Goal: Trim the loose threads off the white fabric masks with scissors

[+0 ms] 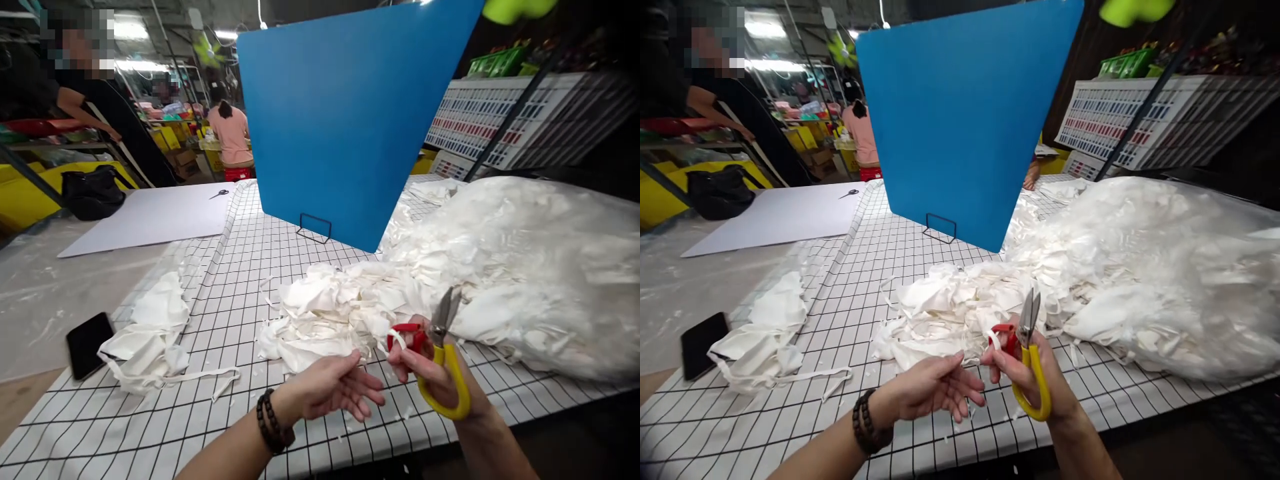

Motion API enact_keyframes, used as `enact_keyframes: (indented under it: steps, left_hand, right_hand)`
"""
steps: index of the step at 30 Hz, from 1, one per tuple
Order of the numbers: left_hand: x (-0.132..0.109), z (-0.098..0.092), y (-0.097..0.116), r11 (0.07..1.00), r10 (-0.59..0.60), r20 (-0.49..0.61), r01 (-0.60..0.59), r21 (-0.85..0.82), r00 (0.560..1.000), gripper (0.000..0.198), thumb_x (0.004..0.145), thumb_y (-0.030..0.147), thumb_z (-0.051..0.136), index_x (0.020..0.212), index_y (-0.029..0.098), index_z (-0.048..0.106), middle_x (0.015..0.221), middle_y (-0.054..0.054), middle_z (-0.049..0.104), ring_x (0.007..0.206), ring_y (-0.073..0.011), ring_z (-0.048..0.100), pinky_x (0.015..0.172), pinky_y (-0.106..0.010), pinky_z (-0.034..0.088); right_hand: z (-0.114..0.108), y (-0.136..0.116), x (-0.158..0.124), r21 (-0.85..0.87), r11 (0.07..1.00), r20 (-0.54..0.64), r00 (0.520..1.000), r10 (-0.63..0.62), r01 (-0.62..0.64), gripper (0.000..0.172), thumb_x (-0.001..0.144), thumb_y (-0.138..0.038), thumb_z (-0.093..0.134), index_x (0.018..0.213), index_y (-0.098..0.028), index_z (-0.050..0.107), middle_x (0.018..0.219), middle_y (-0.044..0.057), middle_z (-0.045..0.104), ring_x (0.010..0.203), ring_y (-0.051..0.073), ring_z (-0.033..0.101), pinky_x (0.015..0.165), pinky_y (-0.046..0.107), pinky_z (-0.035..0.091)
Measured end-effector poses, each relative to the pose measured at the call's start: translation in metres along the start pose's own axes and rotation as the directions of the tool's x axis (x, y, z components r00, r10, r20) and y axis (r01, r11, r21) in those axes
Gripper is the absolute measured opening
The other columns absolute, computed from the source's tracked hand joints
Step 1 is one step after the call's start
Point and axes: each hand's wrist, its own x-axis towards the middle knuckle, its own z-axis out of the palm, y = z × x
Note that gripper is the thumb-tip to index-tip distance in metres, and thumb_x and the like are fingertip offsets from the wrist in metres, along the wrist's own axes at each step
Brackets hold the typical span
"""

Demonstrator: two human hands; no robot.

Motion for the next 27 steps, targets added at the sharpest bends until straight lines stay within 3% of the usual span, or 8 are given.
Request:
enact_keyframes:
  steps: [4,10,13,15,17,19,22,27]
  left_hand:
    - [0.021,0.022,-0.024,0.931,0.021,0.071,0.006,-0.364,0.997,0.051,0.092,0.051,0.049,0.104,0.006,0.068,0.102,-0.017,0.071,0.076,-0.0184,0.069,0.071,-0.028,0.052]
    - [0.042,0.042,-0.023,0.854,0.138,-0.119,-0.179,-0.488,0.983,0.025,0.087,0.02,0.065,0.108,0.01,0.059,0.111,-0.015,0.067,0.085,-0.0181,0.069,0.079,-0.028,0.054]
    - [0.043,0.038,-0.019,0.892,0.081,-0.165,-0.145,-0.428,0.983,0.028,0.081,0.003,0.062,0.106,0.012,0.054,0.1,-0.008,0.066,0.065,-0.0059,0.062,0.06,-0.015,0.049]
    - [0.042,0.03,-0.02,0.928,0.024,-0.164,-0.083,-0.363,0.986,0.035,0.076,-0.002,0.059,0.107,0.012,0.052,0.084,-0.001,0.062,0.045,0.0,0.044,0.041,-0.011,0.034]
    - [0.039,0.019,-0.024,0.958,-0.039,-0.155,-0.008,-0.288,0.987,0.04,0.074,0.002,0.059,0.112,0.011,0.051,0.075,0.002,0.058,0.037,0.0001,0.03,0.034,-0.013,0.02]
    - [0.035,0.009,-0.029,0.979,-0.08,-0.172,0.045,-0.198,0.982,0.04,0.075,0.009,0.06,0.114,0.012,0.051,0.07,0.003,0.056,0.035,-0.0005,0.024,0.033,-0.014,0.011]
    - [0.031,0.001,-0.037,0.995,-0.081,-0.206,0.066,-0.079,0.975,0.035,0.078,0.026,0.066,0.108,0.013,0.056,0.064,0.005,0.053,0.035,-0.0005,0.018,0.034,-0.015,0.004]
    - [0.027,0.003,-0.042,0.996,0.011,-0.238,0.01,0.088,0.971,0.043,0.078,0.051,0.068,0.103,0.017,0.059,0.056,0.008,0.049,0.036,-0.0019,0.019,0.034,-0.017,0.007]
  right_hand:
    - [-0.001,-0.001,-0.033,0.101,0.994,0.148,0.989,0.023,-0.038,0.029,0.081,-0.033,0.071,0.084,-0.023,0.044,0.07,0.0,0.066,0.049,0.012,0.057,0.047,0.024,0.044]
    - [0.0,0.005,-0.087,0.094,0.963,0.339,0.918,0.206,-0.251,0.041,0.073,-0.042,0.076,0.083,-0.021,0.042,0.064,0.0,0.06,0.052,0.008,0.052,0.049,0.017,0.04]
    - [-0.013,0.016,-0.094,0.094,0.949,0.411,0.88,0.239,-0.301,0.044,0.07,-0.041,0.079,0.083,-0.021,0.042,0.066,0.001,0.062,0.053,0.008,0.054,0.049,0.017,0.042]
    - [-0.029,0.024,-0.089,0.033,0.934,0.431,0.849,0.307,-0.355,0.05,0.066,-0.041,0.082,0.085,-0.021,0.041,0.073,0.003,0.066,0.054,0.009,0.058,0.051,0.021,0.048]
    - [-0.048,0.033,-0.079,-0.073,0.921,0.272,0.881,0.387,-0.383,0.053,0.064,-0.042,0.083,0.087,-0.022,0.04,0.085,0.005,0.068,0.056,0.011,0.06,0.053,0.025,0.051]
    - [-0.067,0.044,-0.065,-0.198,0.905,-0.05,0.926,0.373,-0.376,0.051,0.066,-0.046,0.081,0.084,-0.023,0.039,0.09,0.005,0.068,0.057,0.012,0.061,0.055,0.026,0.052]
    - [-0.084,0.064,-0.045,-0.328,0.869,-0.404,0.887,0.226,-0.371,0.05,0.067,-0.055,0.076,0.076,-0.024,0.038,0.081,0.003,0.067,0.054,0.014,0.06,0.052,0.029,0.051]
    - [-0.064,0.085,-0.03,-0.522,0.82,-0.35,0.936,0.044,-0.234,0.043,0.066,-0.043,0.078,0.087,-0.023,0.046,0.087,0.004,0.068,0.075,0.02,0.065,0.066,0.031,0.053]
